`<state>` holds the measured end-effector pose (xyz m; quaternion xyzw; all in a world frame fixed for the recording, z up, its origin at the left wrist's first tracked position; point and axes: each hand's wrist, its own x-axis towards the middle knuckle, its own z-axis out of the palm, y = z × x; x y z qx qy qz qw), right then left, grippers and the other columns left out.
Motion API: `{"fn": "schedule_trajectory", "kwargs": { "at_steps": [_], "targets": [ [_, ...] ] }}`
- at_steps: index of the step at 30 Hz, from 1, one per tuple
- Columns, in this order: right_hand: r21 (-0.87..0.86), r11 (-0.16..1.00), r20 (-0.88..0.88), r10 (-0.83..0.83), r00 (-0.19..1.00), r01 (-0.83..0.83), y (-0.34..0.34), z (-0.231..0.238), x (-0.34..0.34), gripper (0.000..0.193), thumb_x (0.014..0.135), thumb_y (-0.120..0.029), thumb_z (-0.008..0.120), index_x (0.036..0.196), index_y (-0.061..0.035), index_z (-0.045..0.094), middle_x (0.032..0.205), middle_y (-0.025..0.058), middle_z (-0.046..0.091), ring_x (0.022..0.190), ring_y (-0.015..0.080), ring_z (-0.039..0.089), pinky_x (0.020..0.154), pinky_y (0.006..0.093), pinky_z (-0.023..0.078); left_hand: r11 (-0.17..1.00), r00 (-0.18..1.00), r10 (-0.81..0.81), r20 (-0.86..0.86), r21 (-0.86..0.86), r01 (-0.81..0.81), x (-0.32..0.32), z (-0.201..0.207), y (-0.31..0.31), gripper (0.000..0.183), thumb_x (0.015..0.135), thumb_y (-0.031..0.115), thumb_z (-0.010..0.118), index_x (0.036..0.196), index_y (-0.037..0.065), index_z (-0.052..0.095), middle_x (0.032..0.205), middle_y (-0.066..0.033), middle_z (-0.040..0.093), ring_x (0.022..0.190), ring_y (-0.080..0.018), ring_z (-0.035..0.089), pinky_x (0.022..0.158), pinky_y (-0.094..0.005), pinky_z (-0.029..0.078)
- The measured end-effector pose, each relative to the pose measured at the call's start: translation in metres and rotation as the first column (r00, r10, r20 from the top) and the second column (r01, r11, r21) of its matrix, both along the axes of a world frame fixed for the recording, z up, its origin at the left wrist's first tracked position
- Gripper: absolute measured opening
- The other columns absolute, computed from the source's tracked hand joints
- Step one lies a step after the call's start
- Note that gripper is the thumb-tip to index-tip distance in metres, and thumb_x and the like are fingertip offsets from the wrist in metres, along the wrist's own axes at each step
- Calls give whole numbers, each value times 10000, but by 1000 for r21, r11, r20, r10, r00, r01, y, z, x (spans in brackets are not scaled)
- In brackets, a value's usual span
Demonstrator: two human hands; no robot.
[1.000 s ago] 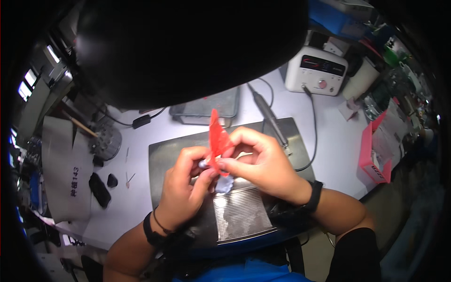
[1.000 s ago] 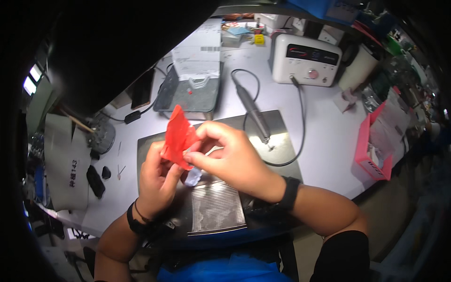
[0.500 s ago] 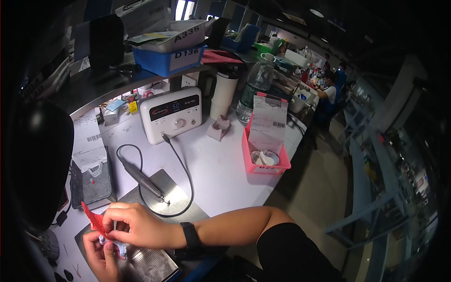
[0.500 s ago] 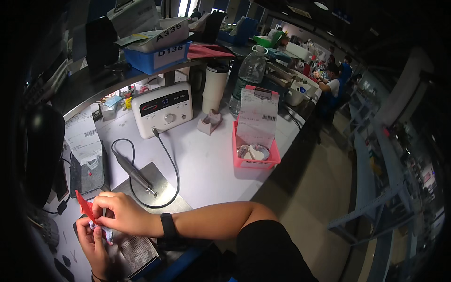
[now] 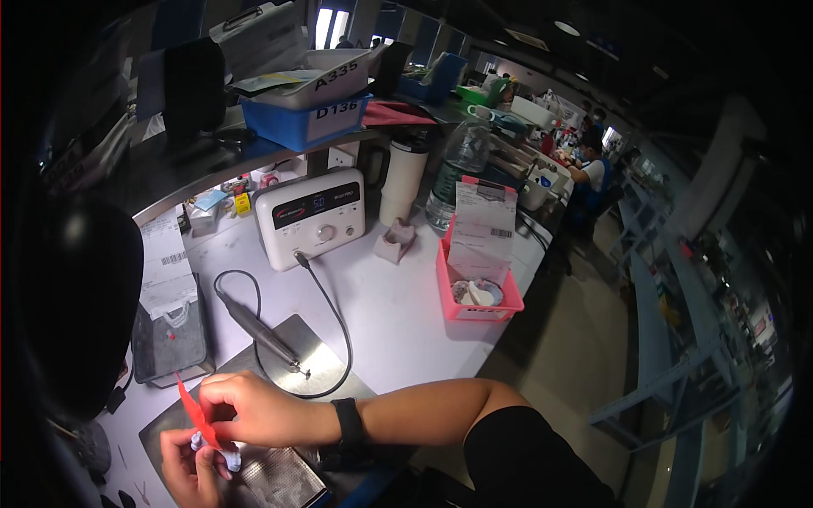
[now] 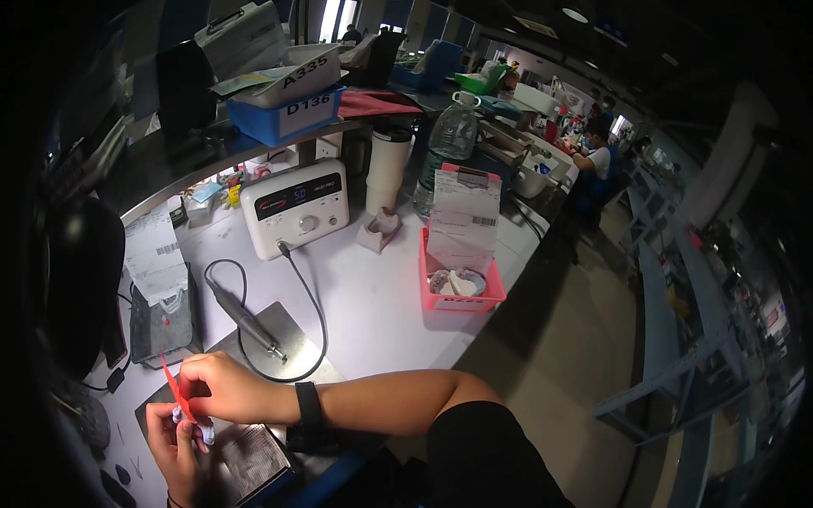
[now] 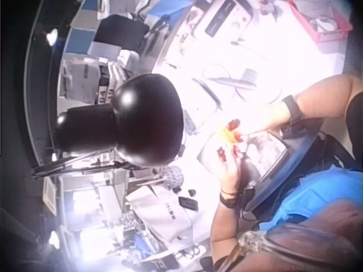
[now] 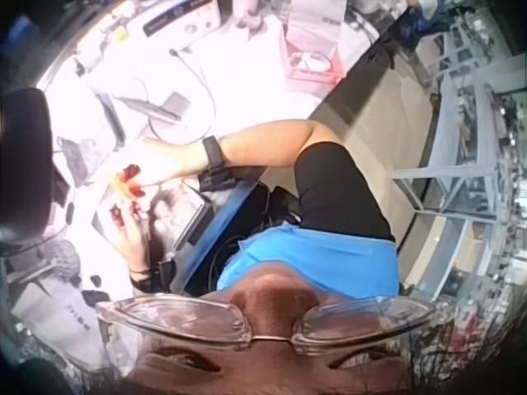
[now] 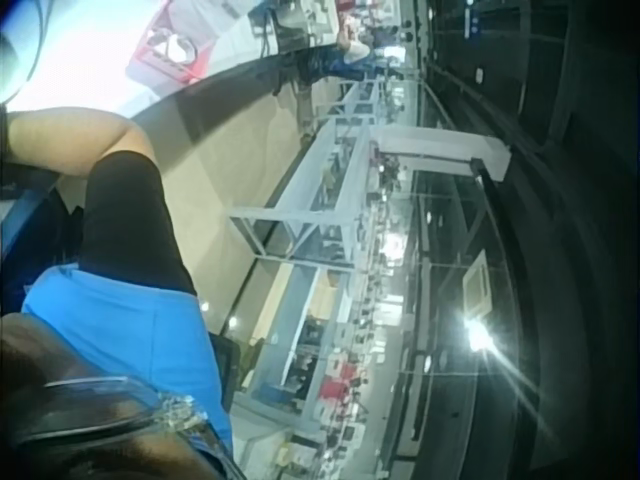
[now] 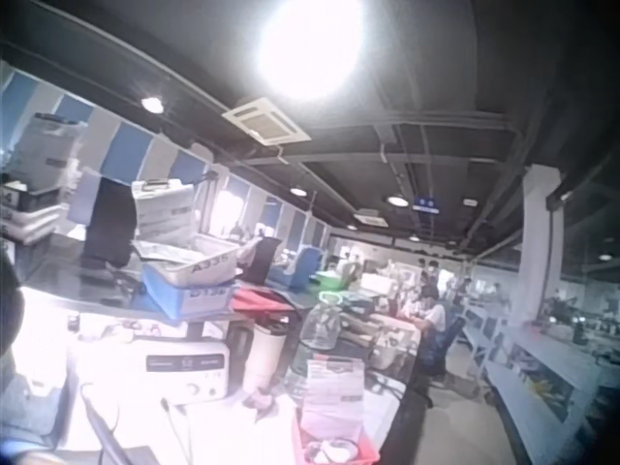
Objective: The recorder is polishing and refining a dental prosthetic or denture model using a rotary tool and wax.
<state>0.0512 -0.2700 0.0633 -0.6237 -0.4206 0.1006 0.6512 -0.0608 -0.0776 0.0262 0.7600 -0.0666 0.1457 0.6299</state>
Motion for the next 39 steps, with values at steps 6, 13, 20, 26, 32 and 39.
{"fn": "schedule_trajectory", "kwargs": {
  "at_steps": [6,13,20,26,32,39],
  "targets": [
    [26,998,11,55,998,-55,0,-4,4,111,860,6,765,890,33,661,922,101,662,831,193,709,750,328,564,999,1000,21,7,-35,-20,-4,1,-1,131,1083,81,584,1155,13,497,834,-57,623,593,-70,537,528,-206,428],
    [-51,998,82,52,995,-48,1,-1,7,122,857,36,748,958,32,680,944,120,666,851,219,719,777,338,574,999,1000,10,-16,41,-9,-4,19,-7,119,1068,69,596,1120,10,507,761,-51,644,575,-67,543,542,-211,436],
    [-19,999,-158,33,987,-37,1,-1,-2,75,904,5,767,932,19,698,951,79,690,865,150,725,767,316,578,978,980,-100,-171,-197,65,-5,24,2,128,1033,-98,557,1141,-42,517,914,-123,701,694,-105,652,636,-235,535],
    [22,973,-555,203,807,-229,-6,9,3,90,1013,-66,724,1044,15,700,1021,61,756,953,114,718,849,280,572,897,932,-268,-242,-417,150,-2,29,8,171,1082,34,595,1190,3,465,897,-141,697,673,-135,664,617,-247,547],
    [19,976,-549,190,814,-216,-5,10,0,118,985,-104,764,1018,-5,710,987,40,752,899,85,702,794,259,557,820,918,-360,-167,-525,226,-1,29,8,169,1093,61,586,1193,10,460,966,-155,699,664,-139,661,622,-255,555],
    [-117,991,116,-45,992,58,-10,18,-3,294,846,-127,867,742,-64,599,775,13,644,681,87,545,646,264,441,890,940,-325,-103,-371,267,-7,26,6,198,1090,70,600,1217,0,466,1003,-138,694,782,-122,673,643,-252,545]
  ]
}}
